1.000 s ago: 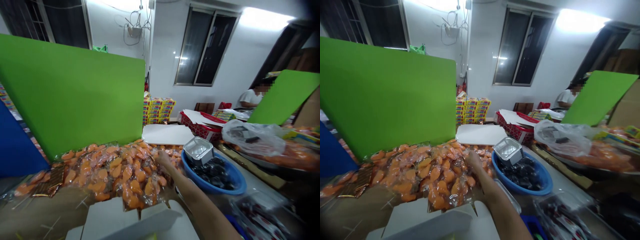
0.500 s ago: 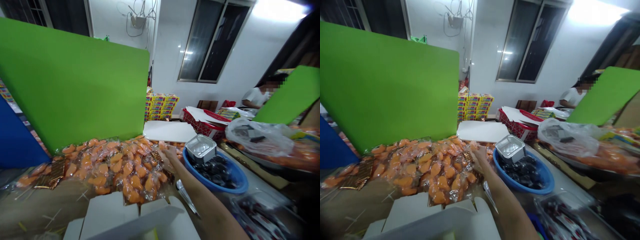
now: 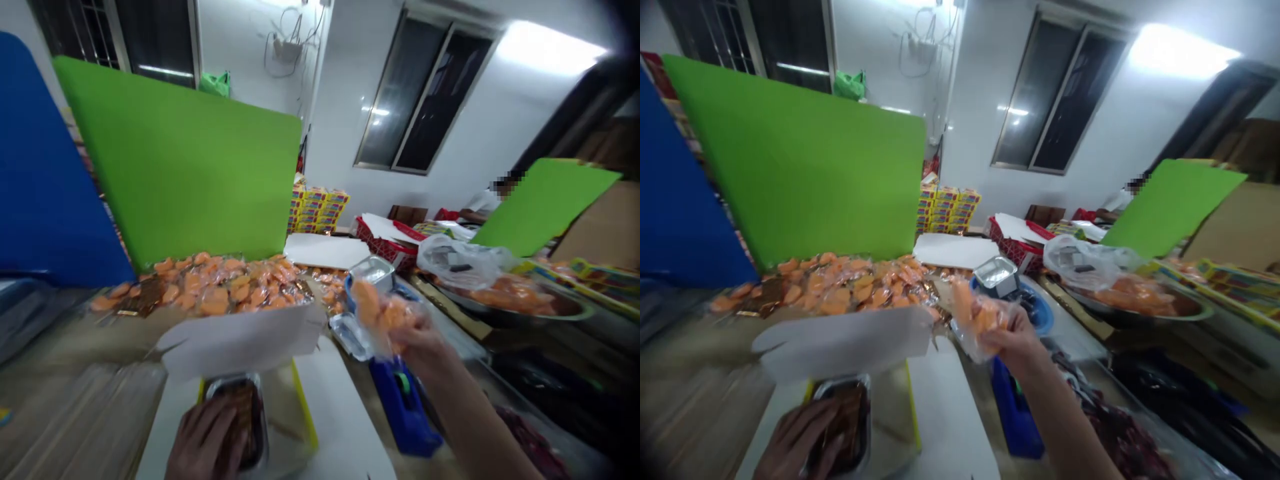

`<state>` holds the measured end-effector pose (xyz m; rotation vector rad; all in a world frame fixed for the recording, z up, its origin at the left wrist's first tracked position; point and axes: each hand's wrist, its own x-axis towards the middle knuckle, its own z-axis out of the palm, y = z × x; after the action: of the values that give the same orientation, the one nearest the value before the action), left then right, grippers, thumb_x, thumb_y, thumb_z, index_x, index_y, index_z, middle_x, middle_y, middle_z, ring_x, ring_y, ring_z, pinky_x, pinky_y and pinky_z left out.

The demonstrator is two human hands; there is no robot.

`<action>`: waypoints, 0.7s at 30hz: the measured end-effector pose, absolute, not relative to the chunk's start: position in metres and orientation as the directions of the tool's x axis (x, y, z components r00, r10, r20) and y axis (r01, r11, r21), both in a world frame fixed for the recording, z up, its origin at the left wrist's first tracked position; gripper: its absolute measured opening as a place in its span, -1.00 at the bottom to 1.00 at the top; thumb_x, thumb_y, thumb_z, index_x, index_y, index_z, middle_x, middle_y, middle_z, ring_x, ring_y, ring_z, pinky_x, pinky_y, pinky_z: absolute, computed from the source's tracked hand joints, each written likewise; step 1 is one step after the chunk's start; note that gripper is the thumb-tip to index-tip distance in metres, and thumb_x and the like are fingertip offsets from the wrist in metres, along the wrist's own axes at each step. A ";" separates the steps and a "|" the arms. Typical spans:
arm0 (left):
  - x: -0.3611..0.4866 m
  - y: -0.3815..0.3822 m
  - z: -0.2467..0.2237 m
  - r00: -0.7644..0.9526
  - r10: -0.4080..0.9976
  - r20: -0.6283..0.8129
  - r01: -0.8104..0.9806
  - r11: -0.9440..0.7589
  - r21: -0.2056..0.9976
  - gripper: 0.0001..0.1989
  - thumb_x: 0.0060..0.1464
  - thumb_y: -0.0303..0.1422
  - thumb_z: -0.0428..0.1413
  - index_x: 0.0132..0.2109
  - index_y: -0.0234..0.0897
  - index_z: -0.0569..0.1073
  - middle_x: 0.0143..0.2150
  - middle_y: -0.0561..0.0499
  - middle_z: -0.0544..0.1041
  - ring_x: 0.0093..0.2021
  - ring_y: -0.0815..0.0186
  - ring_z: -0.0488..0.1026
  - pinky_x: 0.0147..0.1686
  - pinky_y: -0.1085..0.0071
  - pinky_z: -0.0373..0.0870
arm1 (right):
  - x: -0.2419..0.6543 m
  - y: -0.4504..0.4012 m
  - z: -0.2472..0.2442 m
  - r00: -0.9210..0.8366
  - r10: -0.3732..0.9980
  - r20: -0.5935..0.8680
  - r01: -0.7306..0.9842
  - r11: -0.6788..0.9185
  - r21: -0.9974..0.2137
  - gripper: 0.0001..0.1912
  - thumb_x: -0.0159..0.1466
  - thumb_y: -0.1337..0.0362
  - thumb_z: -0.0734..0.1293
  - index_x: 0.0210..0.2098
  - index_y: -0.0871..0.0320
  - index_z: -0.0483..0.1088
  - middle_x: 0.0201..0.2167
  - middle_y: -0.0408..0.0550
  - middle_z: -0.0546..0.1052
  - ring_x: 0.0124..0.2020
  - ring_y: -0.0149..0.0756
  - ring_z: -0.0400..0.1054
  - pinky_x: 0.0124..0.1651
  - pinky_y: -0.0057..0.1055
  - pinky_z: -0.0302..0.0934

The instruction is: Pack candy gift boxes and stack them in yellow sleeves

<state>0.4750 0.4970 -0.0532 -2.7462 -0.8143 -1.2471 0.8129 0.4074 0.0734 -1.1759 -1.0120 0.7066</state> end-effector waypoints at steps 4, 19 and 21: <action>0.469 0.481 -0.047 0.456 0.477 0.751 0.502 -0.835 0.226 -0.84 0.11 -0.48 0.03 -0.14 -0.29 0.40 -0.16 -0.12 0.50 -0.09 0.18 0.41 -0.09 0.21 0.37 | 0.721 0.382 0.057 0.134 0.977 0.167 0.249 0.130 -0.960 -0.89 0.01 0.32 0.40 -0.43 0.18 0.47 -0.34 -0.05 0.51 -0.34 -0.30 0.36 -0.31 -0.45 0.22; 0.456 0.464 -0.061 0.732 0.534 0.422 0.588 -0.809 0.003 -0.56 0.18 -0.28 -0.07 0.16 -0.36 0.27 0.18 -0.29 0.33 0.18 0.06 0.28 0.20 -0.07 0.02 | 0.673 0.432 -0.016 0.435 0.895 0.096 0.637 -0.230 -0.736 -0.54 0.00 0.35 0.30 -0.09 0.16 0.20 -0.38 -0.06 0.48 -0.42 -0.24 0.34 -0.32 -0.36 0.19; 0.460 0.465 -0.062 0.729 0.527 0.437 0.588 -0.809 -0.006 -0.54 0.17 -0.27 -0.05 0.16 -0.41 0.28 0.17 -0.31 0.34 0.16 0.06 0.29 0.19 -0.03 0.06 | 0.672 0.438 -0.022 0.423 0.902 0.084 0.672 -0.250 -0.697 -0.47 0.03 0.35 0.29 0.00 0.21 0.12 -0.37 0.01 0.49 -0.37 -0.16 0.37 -0.27 -0.29 0.20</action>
<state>0.4604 0.4646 -0.0623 -2.7861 -0.9035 -0.6382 0.6720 0.4382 -0.0225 -2.0111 -1.3277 0.4418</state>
